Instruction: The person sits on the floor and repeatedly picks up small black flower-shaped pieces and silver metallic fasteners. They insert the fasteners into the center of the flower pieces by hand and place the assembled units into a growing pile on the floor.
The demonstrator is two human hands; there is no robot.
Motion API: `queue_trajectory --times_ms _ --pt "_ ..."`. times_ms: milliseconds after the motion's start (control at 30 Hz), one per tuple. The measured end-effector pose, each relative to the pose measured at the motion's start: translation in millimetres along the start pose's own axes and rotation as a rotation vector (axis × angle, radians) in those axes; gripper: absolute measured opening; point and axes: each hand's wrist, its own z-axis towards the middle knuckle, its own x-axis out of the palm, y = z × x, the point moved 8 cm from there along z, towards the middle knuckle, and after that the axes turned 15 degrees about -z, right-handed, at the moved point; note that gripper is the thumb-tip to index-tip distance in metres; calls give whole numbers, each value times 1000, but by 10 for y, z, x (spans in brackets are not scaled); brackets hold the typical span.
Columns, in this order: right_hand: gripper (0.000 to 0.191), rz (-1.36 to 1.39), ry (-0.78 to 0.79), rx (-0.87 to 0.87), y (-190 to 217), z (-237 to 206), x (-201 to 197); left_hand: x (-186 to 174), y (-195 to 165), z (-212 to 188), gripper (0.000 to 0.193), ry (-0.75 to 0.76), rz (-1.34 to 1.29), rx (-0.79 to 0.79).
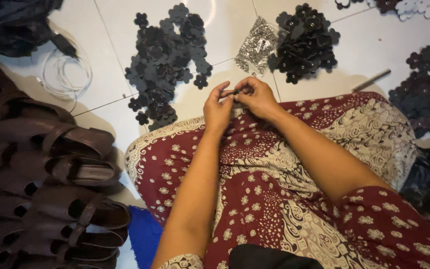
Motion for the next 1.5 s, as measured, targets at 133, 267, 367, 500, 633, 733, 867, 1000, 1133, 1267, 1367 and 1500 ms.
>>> queue_trajectory --times_ms 133,267,367,500,633,733,867,1000,1133,1267,1367,1500 --pt "24 -19 19 -1 -8 10 1 -17 -5 -7 44 -19 85 1" --pt "26 -33 47 75 -91 -18 48 45 -39 -57 48 45 217 32" --pt "26 -120 19 28 -44 -34 23 148 -147 -101 47 139 269 181" --pt "28 -205 -34 19 47 -62 -57 182 -140 -106 56 164 243 163" --pt "30 -188 -49 27 125 -86 -75 161 -84 -76 59 134 208 48" --pt "33 -67 13 154 7 -59 -115 149 -87 -47 59 149 161 50" --pt "34 -276 -155 -60 84 79 -534 -81 -47 11 49 -9 321 65" --pt "28 -81 -305 180 -200 124 -1166 -165 -157 19 45 -94 547 235" --pt "29 -291 -608 36 -3 -92 -1664 -37 -239 -97 41 -38 844 134" --pt "35 -733 -823 -318 417 -325 -1508 36 -341 -343 35 213 1062 -179" --pt "19 -701 -558 -411 407 -174 -1022 -142 -985 -551 43 97 969 149" --pt "18 -718 -336 -481 338 -186 -406 -741 -1635 -1116 35 -99 932 436"
